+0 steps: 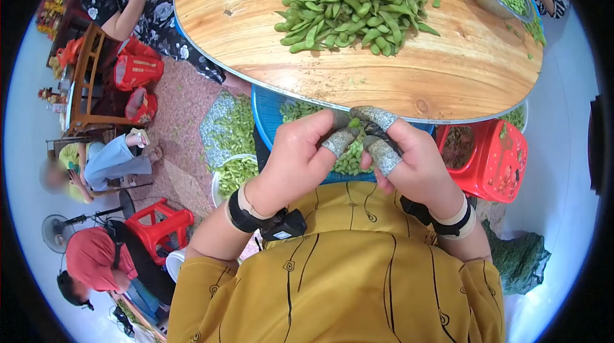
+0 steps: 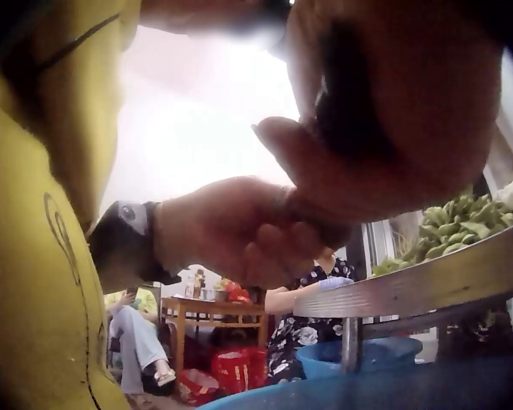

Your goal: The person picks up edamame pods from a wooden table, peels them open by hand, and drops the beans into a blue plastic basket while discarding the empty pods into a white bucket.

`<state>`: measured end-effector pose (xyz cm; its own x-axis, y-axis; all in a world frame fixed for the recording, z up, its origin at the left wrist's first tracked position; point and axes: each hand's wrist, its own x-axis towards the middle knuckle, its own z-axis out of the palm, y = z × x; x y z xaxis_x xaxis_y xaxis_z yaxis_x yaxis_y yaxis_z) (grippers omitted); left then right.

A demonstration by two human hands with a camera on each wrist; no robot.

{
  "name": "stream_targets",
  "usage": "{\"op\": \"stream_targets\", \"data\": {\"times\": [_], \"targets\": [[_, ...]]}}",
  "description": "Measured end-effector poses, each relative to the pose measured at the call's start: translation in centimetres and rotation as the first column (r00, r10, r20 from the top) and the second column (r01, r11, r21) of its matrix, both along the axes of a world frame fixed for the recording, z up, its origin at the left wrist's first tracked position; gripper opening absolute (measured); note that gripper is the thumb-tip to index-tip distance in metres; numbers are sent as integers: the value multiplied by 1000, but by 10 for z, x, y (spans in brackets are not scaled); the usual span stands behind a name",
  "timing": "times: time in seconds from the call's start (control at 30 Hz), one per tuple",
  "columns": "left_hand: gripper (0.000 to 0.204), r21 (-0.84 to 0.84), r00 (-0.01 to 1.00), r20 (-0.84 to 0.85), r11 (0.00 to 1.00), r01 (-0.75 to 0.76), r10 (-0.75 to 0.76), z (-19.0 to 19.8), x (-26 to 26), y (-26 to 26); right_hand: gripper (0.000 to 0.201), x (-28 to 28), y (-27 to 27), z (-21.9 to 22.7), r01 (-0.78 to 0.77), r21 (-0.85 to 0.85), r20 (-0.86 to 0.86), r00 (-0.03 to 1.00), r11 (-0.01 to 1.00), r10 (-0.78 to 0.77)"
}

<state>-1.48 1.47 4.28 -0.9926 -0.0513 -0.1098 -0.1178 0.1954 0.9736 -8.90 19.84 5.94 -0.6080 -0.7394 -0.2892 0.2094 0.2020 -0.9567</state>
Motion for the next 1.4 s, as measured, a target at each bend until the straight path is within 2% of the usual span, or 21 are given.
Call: {"op": "stream_targets", "data": {"times": [0.07,0.2,0.23,0.27,0.3,0.37,0.43,0.5,0.53,0.57,0.63,0.8,0.83,0.87,0.9,0.97,1.03,1.1,1.27,1.33,1.4], "targets": [[11,-711,910,-346,697,-94,-230,-4,1,-2,37,-2,1,-4,12,-7,63,998,1000,-11],[9,-778,831,-434,610,-151,-347,-4,2,-1,28,-8,3,-11,12,-110,332,943,994,25],[8,-294,984,-161,955,26,-76,5,2,1,25,-9,5,-11,24,-160,478,876,987,56],[7,315,966,258,947,-63,-22,10,2,2,25,-8,5,-7,37,-161,482,875,986,46],[7,313,964,263,948,-55,-31,5,2,-1,24,-8,5,0,37,-187,555,829,982,75],[12,910,940,193,410,-64,-282,-14,2,-12,22,-9,6,2,44,-219,621,777,975,105],[12,853,943,196,521,-29,-269,-17,-2,-12,22,-11,5,-4,13,-140,516,854,990,62],[11,251,992,69,964,83,-104,-12,-2,-3,22,-7,3,-9,-5,-81,438,898,997,40],[15,-245,987,-37,959,142,-156,-4,-2,-5,23,-5,2,-11,-22,-19,356,934,1000,27],[15,-246,988,-33,959,141,-153,-7,-1,-6,23,-4,2,-11,-24,-21,360,933,999,30],[18,-799,889,-330,596,-84,-317,-13,1,-6,23,-2,0,-12,-31,-19,274,961,999,35],[7,-578,916,-349,815,-43,-200,-16,-1,-2,25,-5,2,-21,-23,-27,265,964,999,29],[8,21,997,-12,997,74,-74,-13,1,-6,27,-5,3,-23,-17,-39,284,959,999,28],[14,606,926,337,792,-74,-172,-11,2,-9,27,-5,4,-23,-17,-38,284,958,999,28],[14,606,925,338,792,-74,-172,-10,2,-10,26,-5,5,-24,-34,-44,327,944,998,47],[26,860,949,160,510,1,-273,-9,3,-12,26,-4,7,-25,-50,-53,371,926,997,66],[19,750,961,206,661,-33,-186,-6,3,-7,22,1,9,-26,-33,25,274,961,999,25],[13,296,966,227,954,54,-125,-8,1,-1,20,1,8,-26,32,5,217,976,999,-32],[27,186,981,163,980,72,-103,-8,5,4,19,1,3,-24,135,37,77,987,990,-138],[18,18,977,157,990,141,-142,-8,6,3,22,2,0,-55,129,-122,-444,880,984,-171],[15,-141,982,92,974,178,-166,-8,6,5,23,1,1,-48,108,-40,-476,872,993,-114]]}}
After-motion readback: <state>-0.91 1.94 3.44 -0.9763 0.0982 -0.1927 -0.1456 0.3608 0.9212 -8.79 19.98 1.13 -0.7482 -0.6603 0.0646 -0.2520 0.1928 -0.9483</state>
